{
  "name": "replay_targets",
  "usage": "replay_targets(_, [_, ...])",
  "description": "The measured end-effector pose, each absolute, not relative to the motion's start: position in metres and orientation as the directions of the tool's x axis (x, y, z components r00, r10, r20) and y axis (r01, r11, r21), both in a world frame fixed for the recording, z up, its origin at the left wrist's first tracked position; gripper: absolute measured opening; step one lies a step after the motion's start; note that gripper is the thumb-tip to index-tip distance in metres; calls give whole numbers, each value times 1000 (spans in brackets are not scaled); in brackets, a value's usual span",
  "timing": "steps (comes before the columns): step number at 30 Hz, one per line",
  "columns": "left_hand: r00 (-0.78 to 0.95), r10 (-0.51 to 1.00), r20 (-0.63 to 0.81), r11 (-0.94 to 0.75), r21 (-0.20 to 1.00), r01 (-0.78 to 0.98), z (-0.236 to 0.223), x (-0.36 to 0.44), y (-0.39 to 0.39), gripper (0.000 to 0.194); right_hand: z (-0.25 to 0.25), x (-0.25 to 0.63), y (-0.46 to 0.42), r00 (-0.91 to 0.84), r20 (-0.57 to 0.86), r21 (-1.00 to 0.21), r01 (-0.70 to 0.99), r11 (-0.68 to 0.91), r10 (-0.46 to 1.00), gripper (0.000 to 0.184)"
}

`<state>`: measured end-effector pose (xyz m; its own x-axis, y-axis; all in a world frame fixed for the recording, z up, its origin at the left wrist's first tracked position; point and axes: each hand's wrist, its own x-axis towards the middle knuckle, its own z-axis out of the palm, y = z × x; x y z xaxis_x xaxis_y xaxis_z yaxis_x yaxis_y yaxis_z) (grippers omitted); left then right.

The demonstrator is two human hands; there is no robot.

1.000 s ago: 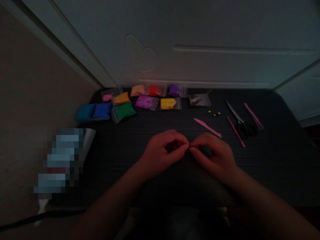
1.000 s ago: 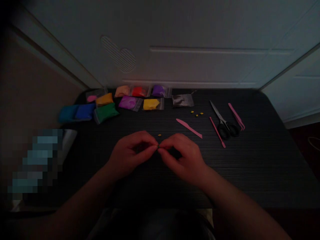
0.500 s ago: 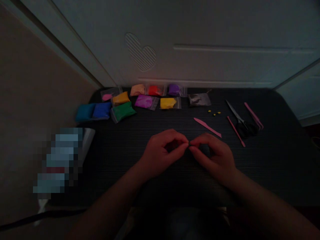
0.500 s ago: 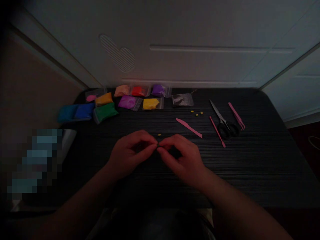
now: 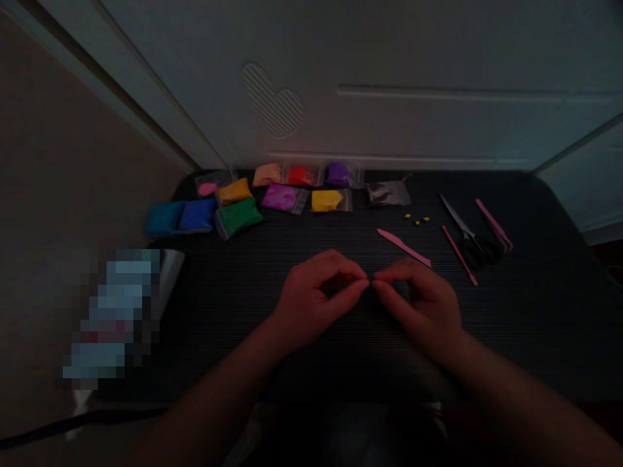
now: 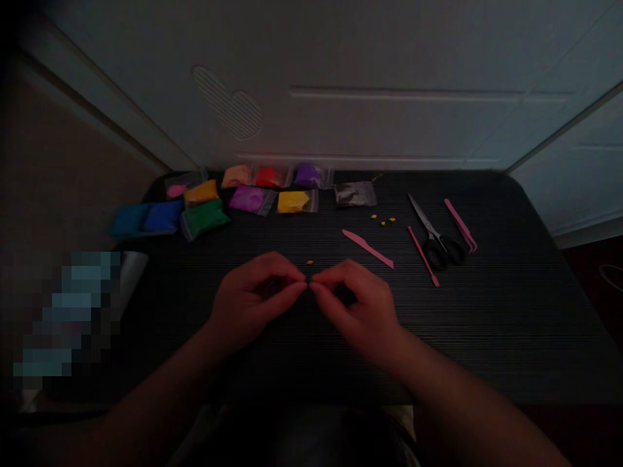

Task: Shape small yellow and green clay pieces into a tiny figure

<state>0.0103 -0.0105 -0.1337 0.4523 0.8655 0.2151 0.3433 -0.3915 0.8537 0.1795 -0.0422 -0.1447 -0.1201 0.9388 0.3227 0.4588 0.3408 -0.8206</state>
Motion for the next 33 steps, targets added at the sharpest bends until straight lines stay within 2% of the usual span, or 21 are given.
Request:
replay_targets(15, [432,868,246,-402,858,321,-136,11,-10,9,-143,179,-42,-136,300,-814,480,327,944,9])
replay_targets(33, [294,907,301,-399,836,377,-135,11,-11,7,-141,182,-45,-294,261,-854,374,362,919,33])
